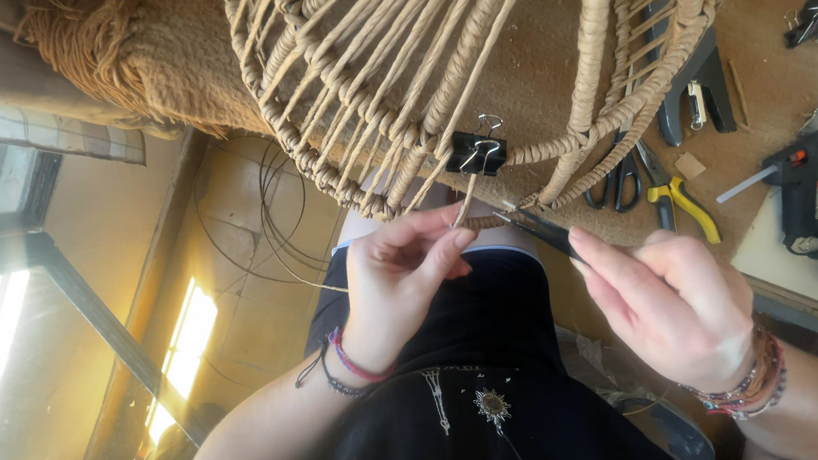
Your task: The person repairs a wicker basket by cutting a strand with pliers, applying adhesive from a glue gun, and using a stapler to secure the piece.
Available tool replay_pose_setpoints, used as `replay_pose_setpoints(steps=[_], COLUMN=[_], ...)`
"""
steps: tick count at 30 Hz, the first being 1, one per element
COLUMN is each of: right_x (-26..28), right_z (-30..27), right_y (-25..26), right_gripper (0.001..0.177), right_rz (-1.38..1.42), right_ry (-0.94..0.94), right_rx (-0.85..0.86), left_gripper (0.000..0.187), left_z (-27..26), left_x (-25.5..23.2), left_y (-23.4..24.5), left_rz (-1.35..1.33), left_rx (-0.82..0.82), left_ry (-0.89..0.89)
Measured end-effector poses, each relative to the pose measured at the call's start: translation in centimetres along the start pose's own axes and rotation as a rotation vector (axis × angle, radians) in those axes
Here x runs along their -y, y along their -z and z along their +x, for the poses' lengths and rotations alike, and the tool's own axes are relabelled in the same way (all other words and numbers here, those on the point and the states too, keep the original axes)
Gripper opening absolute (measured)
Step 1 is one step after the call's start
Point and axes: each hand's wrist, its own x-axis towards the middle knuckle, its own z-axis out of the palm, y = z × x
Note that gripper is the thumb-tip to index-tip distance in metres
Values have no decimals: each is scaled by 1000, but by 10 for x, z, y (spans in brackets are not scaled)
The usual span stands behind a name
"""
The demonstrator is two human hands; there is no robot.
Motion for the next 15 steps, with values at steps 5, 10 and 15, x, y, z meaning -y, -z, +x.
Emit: replay_pose_setpoints(steps=[5, 10, 15], right_x=[10, 16, 19], right_z=[0, 2, 6], right_y=[-9, -10, -12], right_gripper=[22, 22, 22], right_rz=[110, 115, 64], right_ry=[-66, -76, -30], right_rx=[41, 43, 44], left_gripper=[24, 24, 16], left_z=[-8, -13, -12], left_x=[9, 0, -2], left_y=[9, 9, 10], left_rz=[-126, -133, -116], left_rx=[76, 89, 92], left_ry=[-3, 26, -100])
